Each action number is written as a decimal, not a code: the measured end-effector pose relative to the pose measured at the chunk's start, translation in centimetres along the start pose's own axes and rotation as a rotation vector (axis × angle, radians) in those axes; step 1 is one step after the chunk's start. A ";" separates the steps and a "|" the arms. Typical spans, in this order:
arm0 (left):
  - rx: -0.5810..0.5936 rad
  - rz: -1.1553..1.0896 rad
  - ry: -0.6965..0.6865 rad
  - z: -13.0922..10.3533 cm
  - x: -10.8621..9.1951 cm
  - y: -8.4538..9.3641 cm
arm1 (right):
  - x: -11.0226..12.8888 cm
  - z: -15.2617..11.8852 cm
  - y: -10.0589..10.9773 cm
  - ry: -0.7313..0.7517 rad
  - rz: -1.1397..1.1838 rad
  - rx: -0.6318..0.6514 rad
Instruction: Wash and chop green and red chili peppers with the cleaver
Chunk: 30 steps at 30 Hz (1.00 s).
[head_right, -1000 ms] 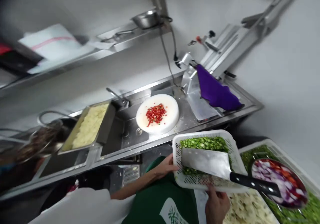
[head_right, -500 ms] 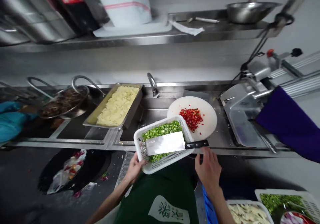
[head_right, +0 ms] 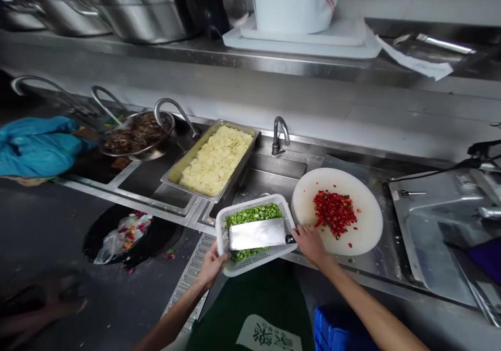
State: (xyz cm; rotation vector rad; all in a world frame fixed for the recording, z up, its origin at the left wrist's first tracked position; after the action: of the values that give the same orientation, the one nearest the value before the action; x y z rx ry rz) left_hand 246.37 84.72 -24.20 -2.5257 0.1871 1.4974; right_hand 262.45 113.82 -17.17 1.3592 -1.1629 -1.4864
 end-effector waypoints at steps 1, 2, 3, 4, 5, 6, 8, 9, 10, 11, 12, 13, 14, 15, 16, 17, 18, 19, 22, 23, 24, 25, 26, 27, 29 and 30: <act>-0.002 -0.012 0.008 0.1 0.0 0.0 | 0.1 0.4 0.1 0.011 0.019 0.014; -0.005 -0.023 0.019 0.1 0.1 -0.1 | 0.1 0.8 0.3 0.018 0.038 0.032; -0.011 -0.034 0.037 0.2 0.2 -0.1 | -0.1 0.9 0.6 0.019 0.055 0.052; -0.019 -0.048 0.064 0.3 0.4 -0.1 | -0.5 0.9 1.0 0.015 0.074 0.068; -0.031 -0.065 0.095 0.3 0.7 -0.1 | -1.0 0.8 1.5 0.001 0.095 0.077; -0.047 -0.083 0.123 0.4 1.1 -0.1 | -1.7 0.3 2.0 -0.025 0.123 0.073; -0.089 -0.107 0.164 0.7 1.9 -0.1 | -3.4 -1.2 3.1 -0.119 0.225 0.036; -0.121 -0.108 0.176 1.0 2.3 -0.1 | -4.4 -2.4 3.5 -0.190 0.297 0.004; -0.159 -0.100 0.182 1.2 2.8 -0.3 | -5.6 -3.8 3.7 -0.275 0.382 -0.034; -0.197 -0.087 0.185 1.6 3.2 -0.6 | -6.7 -5.3 3.8 -0.369 0.471 -0.074; -0.234 -0.072 0.188 2.0 3.6 -1.2 | -7.9 -7.0 3.8 -0.465 0.563 -0.110; -0.269 -0.063 0.189 2.5 3.9 -1.9 | -8.9 -8.7 3.7 -0.561 0.652 -0.145; -0.297 -0.062 0.188 3.0 4.2 -2.8 | -9.8 -10.4 3.4 -0.656 0.737 -0.179; -0.320 -0.072 0.186 3.7 4.5 -4.0 | -10.6 -12.0 3.1 -0.748 0.820 -0.208; -0.340 -0.089 0.188 4.5 4.7 -5.3 | -11.1 -13.5 2.7 -0.841 0.902 -0.232; -0.361 -0.107 0.194 5.3 4.9 -6.7 | -11.5 -14.9 2.1 -0.938 0.988 -0.249; -0.380 -0.119 0.204 6.1 5.1 -8.2 | -11.7 -16.2 1.5 -1.042 1.078 -0.268; -0.405 -0.121 0.213 7.0 5.3 -9.8 | -11.7 -17.5 0.8 -1.152 1.164 -0.289; -0.493 -0.074 0.235 9.6 6.1 -14.4 | -11.2 -20.9 -1.8 -1.451 1.346 -0.391; -0.513 -0.051 0.238 10.4 6.4 -15.9 | -10.9 -22.1 -2.7 -1.524 1.372 -0.432; -0.527 -0.028 0.244 11.1 6.8 -17.2 | -10.6 -23.4 -3.8 -1.583 1.383 -0.466; -0.532 -0.004 0.251 11.6 7.3 -18.5 | -10.3 -24.6 -4.8 -1.630 1.384 -0.486; -0.530 0.020 0.257 12.1 7.8 -19.6 | -10.0 -25.9 -5.8 -1.671 1.378 -0.500; -0.525 0.044 0.261 12.5 8.4 -20.5 | -9.7 -27.1 -6.8 -1.706 1.371 -0.505; -0.492 0.090 0.256 12.7 9.5 -21.9 | -8.9 -29.2 -8.5 -1.769 1.363 -0.497; -0.459 0.109 0.244 12.6 9.9 -22.4 | -8.4 -30.0 -9.2 -1.793 1.367 -0.492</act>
State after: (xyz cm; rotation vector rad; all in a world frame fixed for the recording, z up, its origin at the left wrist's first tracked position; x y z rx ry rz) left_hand 245.05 109.34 -36.44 -3.1093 0.0141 1.3938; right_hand 293.44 120.92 -23.92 -1.4252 -1.7467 -1.3383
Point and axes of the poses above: each hand's wrist, its own z-axis towards the middle knuckle, its own y-axis out of the back of the hand, x = y × z, the point moved 3 cm from there along z, towards the middle knuckle, and after that the axes turned 9 degrees about -x, right-handed, at the moved point
